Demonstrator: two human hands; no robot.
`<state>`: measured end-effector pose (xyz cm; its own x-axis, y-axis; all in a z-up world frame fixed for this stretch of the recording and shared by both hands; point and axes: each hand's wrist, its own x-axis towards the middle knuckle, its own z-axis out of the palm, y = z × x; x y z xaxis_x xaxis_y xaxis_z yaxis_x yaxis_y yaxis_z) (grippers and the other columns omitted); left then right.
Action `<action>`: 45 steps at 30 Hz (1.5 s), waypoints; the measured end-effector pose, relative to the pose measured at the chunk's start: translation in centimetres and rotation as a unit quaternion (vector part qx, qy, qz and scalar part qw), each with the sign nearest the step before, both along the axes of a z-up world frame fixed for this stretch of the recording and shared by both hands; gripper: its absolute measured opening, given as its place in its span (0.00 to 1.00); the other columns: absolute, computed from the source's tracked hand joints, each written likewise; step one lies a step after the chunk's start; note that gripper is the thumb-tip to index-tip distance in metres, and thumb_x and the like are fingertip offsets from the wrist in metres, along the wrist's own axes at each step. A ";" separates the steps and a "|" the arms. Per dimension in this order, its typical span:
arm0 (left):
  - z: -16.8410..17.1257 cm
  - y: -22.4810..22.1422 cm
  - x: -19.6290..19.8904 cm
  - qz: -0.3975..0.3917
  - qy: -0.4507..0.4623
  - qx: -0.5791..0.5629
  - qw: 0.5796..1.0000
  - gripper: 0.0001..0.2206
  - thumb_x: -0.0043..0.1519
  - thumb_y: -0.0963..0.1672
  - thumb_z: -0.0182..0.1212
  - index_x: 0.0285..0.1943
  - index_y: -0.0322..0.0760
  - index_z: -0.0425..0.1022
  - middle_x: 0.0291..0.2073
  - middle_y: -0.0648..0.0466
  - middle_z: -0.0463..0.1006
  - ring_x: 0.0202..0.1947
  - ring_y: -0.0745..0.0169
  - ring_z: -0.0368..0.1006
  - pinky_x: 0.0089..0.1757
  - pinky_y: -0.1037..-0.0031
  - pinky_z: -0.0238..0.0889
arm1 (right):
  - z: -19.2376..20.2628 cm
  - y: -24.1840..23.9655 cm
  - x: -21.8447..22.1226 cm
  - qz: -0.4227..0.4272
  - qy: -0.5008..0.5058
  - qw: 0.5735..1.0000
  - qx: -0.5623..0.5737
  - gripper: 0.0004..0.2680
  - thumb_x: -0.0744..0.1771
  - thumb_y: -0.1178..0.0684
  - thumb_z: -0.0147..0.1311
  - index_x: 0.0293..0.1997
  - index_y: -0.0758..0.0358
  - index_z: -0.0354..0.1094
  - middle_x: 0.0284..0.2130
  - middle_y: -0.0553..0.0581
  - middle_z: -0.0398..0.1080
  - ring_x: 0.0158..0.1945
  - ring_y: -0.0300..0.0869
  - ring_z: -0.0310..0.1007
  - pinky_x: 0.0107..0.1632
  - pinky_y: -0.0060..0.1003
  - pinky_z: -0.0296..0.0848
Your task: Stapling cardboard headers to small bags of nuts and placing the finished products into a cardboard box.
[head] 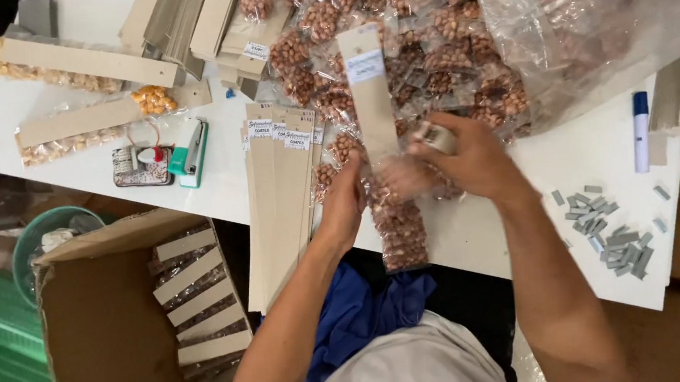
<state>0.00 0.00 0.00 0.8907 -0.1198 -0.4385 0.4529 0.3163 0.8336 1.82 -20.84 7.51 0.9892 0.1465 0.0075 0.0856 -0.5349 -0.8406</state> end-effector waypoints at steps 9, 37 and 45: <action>0.4 -1.1 0.0 -0.022 -0.267 0.105 0.958 0.19 0.74 0.47 0.51 0.28 0.40 0.75 0.20 0.59 0.71 0.31 0.75 0.64 0.38 0.79 0.61 | -0.6 6.7 1.3 -0.242 0.000 0.942 0.232 0.19 0.68 0.30 0.53 0.42 0.56 0.71 0.29 0.53 0.71 0.32 0.41 0.72 0.36 0.36 0.71; 5.7 -0.8 0.6 0.007 -0.008 0.007 1.000 0.21 0.70 0.56 0.47 0.49 0.38 0.73 0.29 0.60 0.59 0.28 0.70 0.60 0.33 0.79 0.57 | -1.5 1.4 2.9 -0.034 -0.045 0.996 -0.070 0.11 0.65 0.49 0.63 0.48 0.63 0.73 0.33 0.68 0.76 0.43 0.62 0.78 0.42 0.51 0.71; 2.0 -0.1 1.6 -0.031 -0.189 0.147 0.970 0.20 0.71 0.51 0.54 0.23 0.49 0.68 0.18 0.67 0.61 0.27 0.75 0.58 0.33 0.81 0.52 | -3.7 4.5 4.5 -0.134 -0.017 0.976 0.171 0.16 0.68 0.32 0.60 0.41 0.54 0.72 0.28 0.49 0.74 0.34 0.37 0.75 0.38 0.34 0.72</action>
